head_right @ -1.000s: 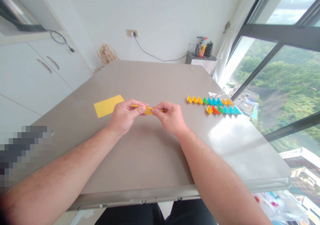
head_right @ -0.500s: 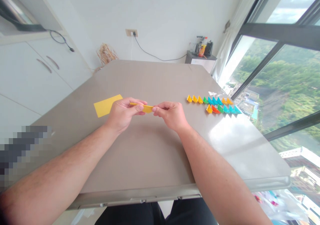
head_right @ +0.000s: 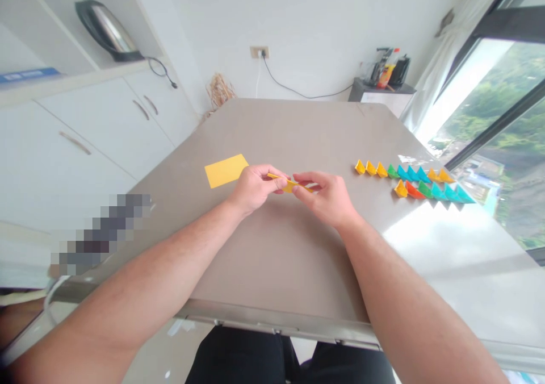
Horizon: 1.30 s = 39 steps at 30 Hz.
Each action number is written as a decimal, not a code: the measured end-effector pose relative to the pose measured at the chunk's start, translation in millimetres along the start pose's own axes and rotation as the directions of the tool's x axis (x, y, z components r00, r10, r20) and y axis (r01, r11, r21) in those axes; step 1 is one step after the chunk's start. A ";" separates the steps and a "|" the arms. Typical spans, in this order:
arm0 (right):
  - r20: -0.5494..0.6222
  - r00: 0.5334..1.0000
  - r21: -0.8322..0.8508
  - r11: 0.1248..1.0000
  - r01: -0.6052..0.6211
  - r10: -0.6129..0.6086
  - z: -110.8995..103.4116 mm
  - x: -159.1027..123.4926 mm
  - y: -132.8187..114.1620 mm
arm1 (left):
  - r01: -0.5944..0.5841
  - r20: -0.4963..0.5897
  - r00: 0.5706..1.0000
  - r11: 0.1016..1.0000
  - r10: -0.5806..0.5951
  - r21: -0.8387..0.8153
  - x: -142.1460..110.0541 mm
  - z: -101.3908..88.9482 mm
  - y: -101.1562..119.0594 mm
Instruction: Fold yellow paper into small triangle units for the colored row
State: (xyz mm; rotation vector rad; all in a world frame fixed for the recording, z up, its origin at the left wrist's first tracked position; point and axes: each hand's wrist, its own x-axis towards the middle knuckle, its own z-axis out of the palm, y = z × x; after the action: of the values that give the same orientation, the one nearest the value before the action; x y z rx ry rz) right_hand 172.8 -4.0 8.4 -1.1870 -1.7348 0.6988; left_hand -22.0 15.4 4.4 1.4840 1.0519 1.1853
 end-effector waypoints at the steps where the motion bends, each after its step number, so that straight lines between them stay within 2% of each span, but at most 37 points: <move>1: -0.010 1.000 -0.040 0.999 0.018 -0.019 2.1 -0.2 -0.8 | -0.010 0.021 1.000 1.000 0.009 0.018 -0.7 1.3 -1.2; 5: -0.032 0.999 -0.161 0.987 0.016 -0.021 4.8 0.6 -2.2 | -0.041 0.066 0.997 0.997 0.037 0.060 -2.5 4.0 -3.7; 14: 0.015 0.998 -0.080 0.995 -0.064 0.066 -0.8 2.8 -3.0 | -0.014 0.075 0.997 0.999 0.016 -0.030 0.3 -0.5 0.1; 19: -0.009 0.995 -0.089 0.991 -0.100 0.100 -2.1 4.6 -1.7 | 0.034 -0.044 0.998 0.991 -0.040 -0.132 3.2 -6.0 5.6; 24: -0.032 0.989 -0.047 0.988 -0.147 0.146 -3.9 5.2 -2.2 | 0.005 -0.129 0.991 0.976 -0.034 -0.217 5.0 -9.7 7.9; 27: -0.030 0.988 -0.014 0.989 -0.150 0.150 -2.1 4.4 -3.1 | -0.014 -0.077 0.997 0.985 0.001 -0.173 2.5 -5.8 5.7; 29: -0.007 0.991 -0.022 0.991 -0.131 0.130 0.3 3.4 -4.1 | -0.025 -0.006 1.000 0.996 0.024 -0.091 0.2 -1.7 3.6; 31: 0.014 0.994 -0.033 0.993 -0.112 0.113 2.8 2.6 -5.4 | -0.040 0.019 0.999 0.999 0.041 -0.024 -1.5 1.5 2.4; 35: 0.022 0.995 -0.020 0.995 -0.101 0.101 4.5 2.2 -7.0 | -0.031 -0.014 0.999 0.998 0.031 -0.054 -0.8 1.4 4.2; 39: -0.019 0.994 -0.094 0.990 -0.109 0.108 2.8 3.0 -5.0 | -0.009 -0.062 0.998 0.995 0.003 -0.098 1.0 -0.9 7.7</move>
State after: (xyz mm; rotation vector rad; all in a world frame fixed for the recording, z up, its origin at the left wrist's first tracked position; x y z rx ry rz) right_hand 167.8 -3.0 12.4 -1.3569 -1.7180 0.6775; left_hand -22.2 14.9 12.2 1.3831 1.0168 1.2761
